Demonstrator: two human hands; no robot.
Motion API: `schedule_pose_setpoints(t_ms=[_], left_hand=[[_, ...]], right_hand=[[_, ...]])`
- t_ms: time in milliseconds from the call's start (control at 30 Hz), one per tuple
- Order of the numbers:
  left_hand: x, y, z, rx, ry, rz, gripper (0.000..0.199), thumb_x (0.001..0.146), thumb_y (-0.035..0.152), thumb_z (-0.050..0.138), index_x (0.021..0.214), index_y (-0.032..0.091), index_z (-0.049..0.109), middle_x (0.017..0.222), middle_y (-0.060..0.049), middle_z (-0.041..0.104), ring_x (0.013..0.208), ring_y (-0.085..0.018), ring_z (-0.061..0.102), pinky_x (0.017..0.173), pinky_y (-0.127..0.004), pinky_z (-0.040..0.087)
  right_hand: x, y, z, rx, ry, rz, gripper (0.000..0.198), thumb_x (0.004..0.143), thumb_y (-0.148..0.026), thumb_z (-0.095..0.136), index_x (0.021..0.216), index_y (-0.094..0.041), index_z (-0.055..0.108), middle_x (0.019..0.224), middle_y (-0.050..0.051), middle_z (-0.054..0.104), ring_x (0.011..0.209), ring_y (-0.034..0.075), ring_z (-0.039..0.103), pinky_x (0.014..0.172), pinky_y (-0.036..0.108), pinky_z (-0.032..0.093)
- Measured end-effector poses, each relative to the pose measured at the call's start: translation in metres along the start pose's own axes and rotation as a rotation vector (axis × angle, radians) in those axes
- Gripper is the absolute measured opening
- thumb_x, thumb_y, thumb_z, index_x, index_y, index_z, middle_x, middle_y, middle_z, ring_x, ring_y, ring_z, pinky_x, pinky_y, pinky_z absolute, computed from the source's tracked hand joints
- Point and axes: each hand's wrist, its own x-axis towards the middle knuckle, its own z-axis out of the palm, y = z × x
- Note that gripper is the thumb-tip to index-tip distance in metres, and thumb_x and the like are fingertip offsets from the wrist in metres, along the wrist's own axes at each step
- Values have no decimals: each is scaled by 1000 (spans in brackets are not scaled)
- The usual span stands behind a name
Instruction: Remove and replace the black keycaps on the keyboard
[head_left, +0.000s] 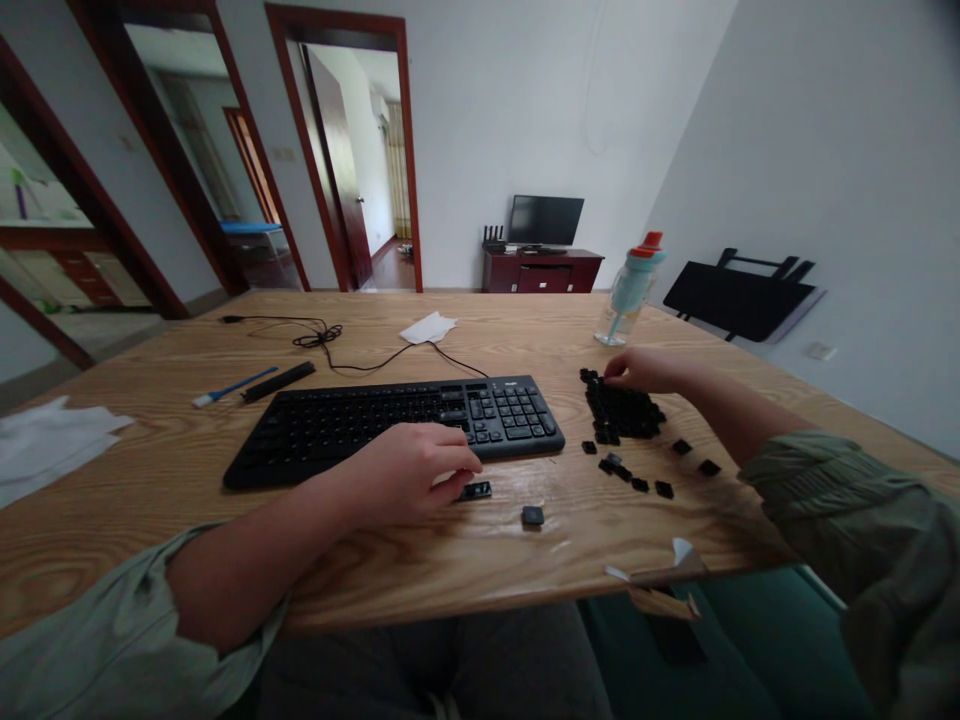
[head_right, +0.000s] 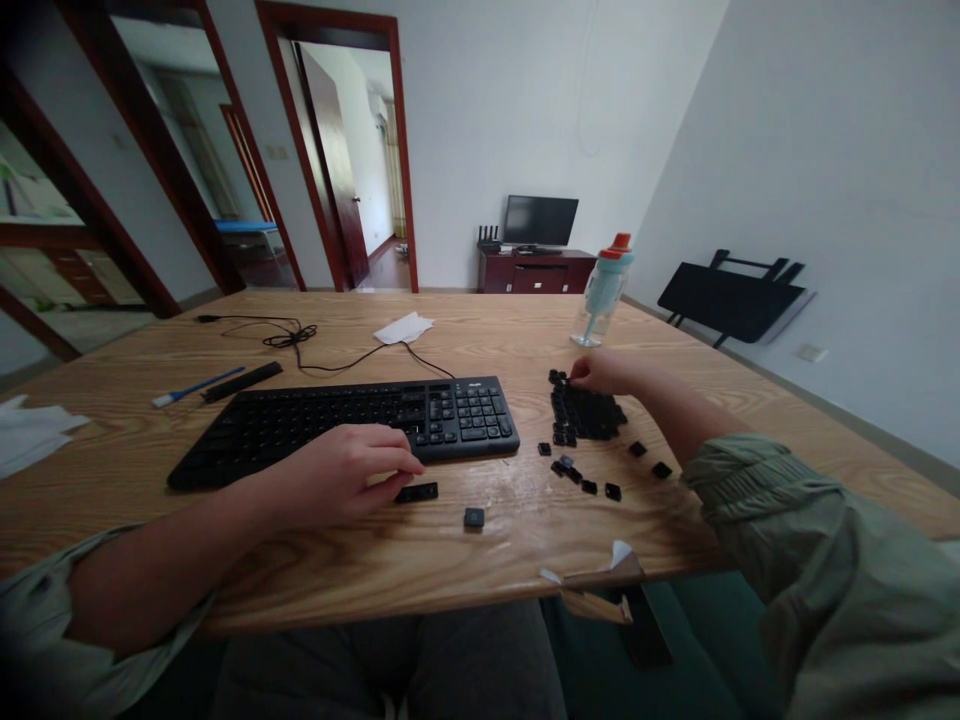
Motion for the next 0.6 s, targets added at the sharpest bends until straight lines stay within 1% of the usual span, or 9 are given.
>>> schedule_pose_setpoints(t_ms=[100,200,267,400,467,533,600], left_hand=[[0,0,-2,3,16,-5,22,94,18,52,101,18,73,92,-6,71,82,-15,67,75,-25,49],[0,1,-3,6,32,-1,21,94,18,53,100,19,73,90,-6,70,80,-15,66,73,-25,48],[-1,1,-3,3,41,-2,21,94,18,53,99,19,73,89,-6,70,80,-15,66,72,-25,48],[-4,1,-4,2,55,-2,22,95,18,52,101,19,73,89,-5,70,80,-15,66,73,-25,48],[-6,0,-5,5,65,3,22,95,19,52,101,19,73,90,-5,70,80,-15,66,73,-25,48],[-8,0,-6,-1,87,11,22,96,19,52,102,19,73,90,-5,70,81,-15,66,73,-25,48],[-7,0,-7,-11,141,18,22,96,19,52,102,19,72,91,-5,71,82,-15,66,74,-25,49]], right_hand=[[5,4,0,22,-15,14,28,83,-32,63,97,-14,77,91,11,77,80,23,67,73,33,49],[8,4,-1,37,-34,13,27,80,-33,66,96,-16,78,92,10,77,81,22,68,73,32,49],[8,2,-2,25,-38,21,25,79,-34,66,94,-17,79,89,9,77,80,22,68,72,31,49],[6,-3,-2,-24,-24,23,23,79,-32,65,92,-18,78,85,8,76,77,22,67,67,31,48],[2,-6,-4,-5,14,26,20,78,-31,65,87,-17,76,83,8,75,75,21,65,66,31,47],[-7,-16,-7,117,110,15,20,78,-34,64,82,-17,73,81,9,73,72,20,61,64,31,45],[-21,-38,-10,394,218,-37,24,80,-41,64,84,-18,70,84,9,72,67,17,56,61,30,43]])
